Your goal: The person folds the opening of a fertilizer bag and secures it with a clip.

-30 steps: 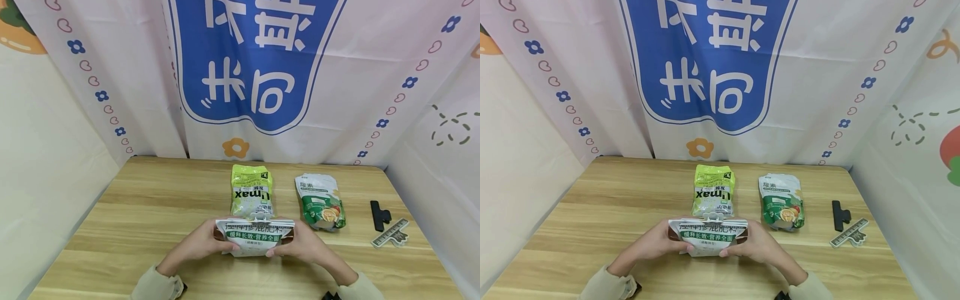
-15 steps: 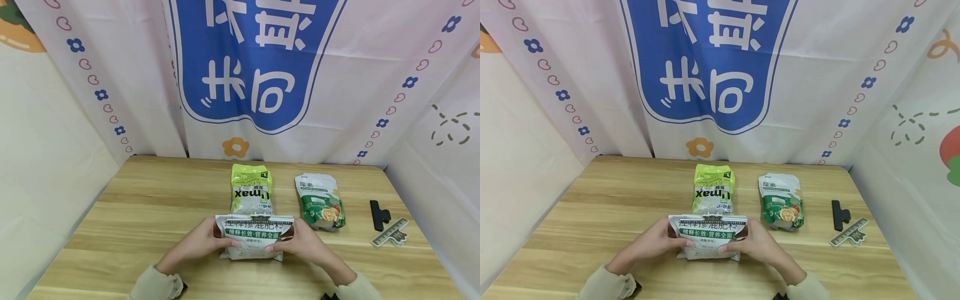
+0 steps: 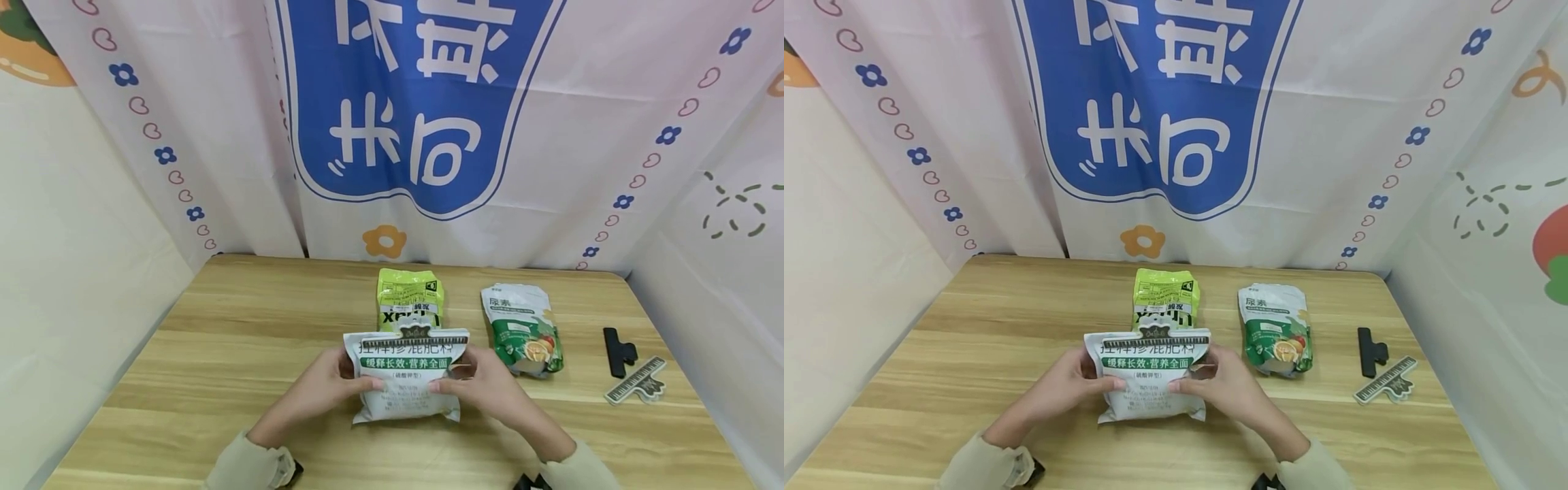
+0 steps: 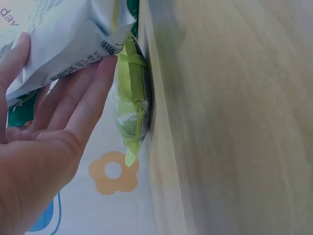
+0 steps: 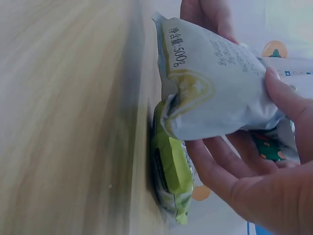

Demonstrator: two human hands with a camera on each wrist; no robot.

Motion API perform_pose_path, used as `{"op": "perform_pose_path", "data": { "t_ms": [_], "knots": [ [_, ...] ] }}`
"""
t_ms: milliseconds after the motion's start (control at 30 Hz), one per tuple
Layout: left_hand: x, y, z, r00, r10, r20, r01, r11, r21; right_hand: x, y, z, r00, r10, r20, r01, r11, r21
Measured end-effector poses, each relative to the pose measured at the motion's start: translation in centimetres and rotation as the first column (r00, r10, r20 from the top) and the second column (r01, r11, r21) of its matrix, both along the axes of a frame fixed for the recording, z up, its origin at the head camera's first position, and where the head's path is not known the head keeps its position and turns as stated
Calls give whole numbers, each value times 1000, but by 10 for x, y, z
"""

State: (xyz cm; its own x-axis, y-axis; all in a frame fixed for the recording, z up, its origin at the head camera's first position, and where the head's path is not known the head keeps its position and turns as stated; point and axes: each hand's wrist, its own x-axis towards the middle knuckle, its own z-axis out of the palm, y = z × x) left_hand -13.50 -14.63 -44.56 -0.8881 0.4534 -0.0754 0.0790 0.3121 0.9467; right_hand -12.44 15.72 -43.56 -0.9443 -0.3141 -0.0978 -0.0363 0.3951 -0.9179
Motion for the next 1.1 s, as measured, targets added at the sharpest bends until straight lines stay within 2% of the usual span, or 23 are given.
{"op": "perform_pose_path", "data": {
  "t_ms": [133, 300, 367, 600, 733, 867, 1100],
  "knots": [
    [-1, -1, 1, 996, 86, 21, -86, 996, 2, -2, -6, 3, 998, -53, 36, 54, 998, -38],
    [-3, -4, 6, 976, 209, 53, -209, 978, -13, -5, -15, 8, 994, -75, 81, 81, 994, -68],
    [-4, -6, 8, 970, 235, 63, -236, 972, -3, -7, -19, 11, 994, -70, 87, 77, 994, -81],
    [-8, -14, 13, 960, 264, 89, -266, 964, 6, -13, -30, 16, 994, -41, 102, 55, 989, -135],
    [-10, -19, 16, 961, 269, 68, -269, 963, -5, -17, -36, 17, 990, -36, 136, 60, 983, -176],
    [-14, -23, 17, 957, 287, 53, -286, 958, -23, -22, -42, 19, 986, -55, 158, 86, 977, -196],
    [-24, -31, 19, 936, 336, 102, -339, 941, 9, -33, -56, 25, 969, -134, 209, 179, 961, -209]
  ]
}}
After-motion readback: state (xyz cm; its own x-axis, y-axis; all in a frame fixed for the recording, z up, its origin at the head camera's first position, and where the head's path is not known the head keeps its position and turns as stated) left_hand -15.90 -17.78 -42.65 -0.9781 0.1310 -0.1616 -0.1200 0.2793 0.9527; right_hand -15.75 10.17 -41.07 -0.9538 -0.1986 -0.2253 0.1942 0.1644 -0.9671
